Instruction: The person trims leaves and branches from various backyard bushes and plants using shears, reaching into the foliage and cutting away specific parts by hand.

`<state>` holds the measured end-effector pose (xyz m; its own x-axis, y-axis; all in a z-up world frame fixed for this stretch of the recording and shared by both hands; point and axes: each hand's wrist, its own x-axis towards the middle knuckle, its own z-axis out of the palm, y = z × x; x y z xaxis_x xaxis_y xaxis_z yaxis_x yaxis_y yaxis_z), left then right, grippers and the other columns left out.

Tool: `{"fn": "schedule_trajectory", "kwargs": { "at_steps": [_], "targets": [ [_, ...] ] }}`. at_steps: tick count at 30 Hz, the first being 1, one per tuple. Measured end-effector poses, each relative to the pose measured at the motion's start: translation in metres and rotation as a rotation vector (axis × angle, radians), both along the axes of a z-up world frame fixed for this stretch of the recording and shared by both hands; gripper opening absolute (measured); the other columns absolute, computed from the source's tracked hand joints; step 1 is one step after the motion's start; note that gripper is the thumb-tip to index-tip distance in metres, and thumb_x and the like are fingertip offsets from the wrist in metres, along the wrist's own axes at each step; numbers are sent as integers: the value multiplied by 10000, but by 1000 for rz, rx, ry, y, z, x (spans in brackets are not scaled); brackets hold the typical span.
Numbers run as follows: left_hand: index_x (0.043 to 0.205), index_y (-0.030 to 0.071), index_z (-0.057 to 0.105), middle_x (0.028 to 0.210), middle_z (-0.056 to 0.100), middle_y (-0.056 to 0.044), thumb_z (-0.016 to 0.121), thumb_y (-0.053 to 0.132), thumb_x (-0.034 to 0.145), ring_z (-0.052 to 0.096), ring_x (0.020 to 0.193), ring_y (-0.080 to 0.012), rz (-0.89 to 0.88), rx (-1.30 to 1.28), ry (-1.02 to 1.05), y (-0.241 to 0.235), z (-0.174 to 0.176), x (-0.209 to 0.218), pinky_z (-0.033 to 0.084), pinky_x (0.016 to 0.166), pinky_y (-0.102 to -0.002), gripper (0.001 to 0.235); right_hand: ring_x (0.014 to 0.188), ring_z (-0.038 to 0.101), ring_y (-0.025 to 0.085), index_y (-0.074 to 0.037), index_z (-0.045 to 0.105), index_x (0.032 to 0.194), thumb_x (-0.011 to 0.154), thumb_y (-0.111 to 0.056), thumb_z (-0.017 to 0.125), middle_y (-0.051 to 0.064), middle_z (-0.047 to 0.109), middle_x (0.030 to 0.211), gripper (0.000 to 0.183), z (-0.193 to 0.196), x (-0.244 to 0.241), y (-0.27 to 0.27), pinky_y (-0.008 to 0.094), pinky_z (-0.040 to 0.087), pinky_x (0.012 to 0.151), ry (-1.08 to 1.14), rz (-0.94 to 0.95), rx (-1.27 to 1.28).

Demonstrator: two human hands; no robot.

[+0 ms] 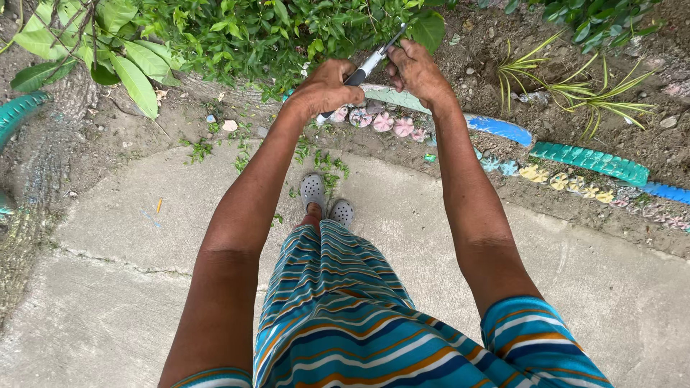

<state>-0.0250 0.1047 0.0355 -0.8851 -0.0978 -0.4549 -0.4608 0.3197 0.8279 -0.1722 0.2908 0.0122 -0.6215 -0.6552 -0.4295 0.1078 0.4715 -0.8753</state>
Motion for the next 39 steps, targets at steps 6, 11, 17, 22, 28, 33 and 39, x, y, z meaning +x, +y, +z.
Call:
{"fn": "schedule_trajectory", "kwargs": {
  "at_steps": [6,11,17,22,28,33,39],
  "targets": [
    [1075,17,680,901,699,-113,739,158,761,667,736,-179,202,-98,3,5,-7,20,591,762,-391,350,553,502,116,-101,569,1084,1108,-345,444,3,546,709,275,-13,13,-1,298,482,521,193,95,171],
    [1068,21,673,923,653,-131,724,146,803,647,874,-244,279,202,-101,-2,-52,92,563,888,-417,297,652,575,184,-32,563,1127,1128,-344,406,104,685,925,349,-48,48,8,363,542,598,198,56,174],
    [1042,-19,679,941,733,-99,701,152,824,688,890,-211,270,529,-201,-12,-128,215,557,903,-379,278,1410,412,395,-61,137,1608,844,-654,589,279,299,1579,1068,-107,145,19,471,351,1183,-30,473,358],
    [1060,-28,693,879,671,-105,717,149,846,589,835,-214,139,265,-262,-71,-137,265,494,800,-362,279,1510,303,399,-44,114,1638,822,-839,546,272,197,1676,1218,-131,141,-17,501,358,1195,-28,37,81],
    [1158,100,655,895,703,-59,727,202,740,646,847,-203,91,288,-267,-139,-117,227,503,807,-352,436,1522,357,432,-23,124,1602,863,-804,653,317,259,1639,1199,-121,98,-92,517,407,1198,344,-323,152],
    [1016,28,666,901,649,-116,729,345,768,592,831,-249,-130,58,-295,-170,-126,169,476,768,-419,408,1345,468,365,-18,192,1578,926,-597,644,319,383,1534,982,-137,102,-137,456,486,1078,251,-139,115],
    [936,78,682,853,682,-63,733,396,763,609,800,-208,-132,212,-184,-184,-143,121,495,762,-372,365,1133,601,285,-13,275,1550,1001,-347,632,321,531,1409,735,-161,114,-156,382,582,933,164,-265,58]
  ]
}}
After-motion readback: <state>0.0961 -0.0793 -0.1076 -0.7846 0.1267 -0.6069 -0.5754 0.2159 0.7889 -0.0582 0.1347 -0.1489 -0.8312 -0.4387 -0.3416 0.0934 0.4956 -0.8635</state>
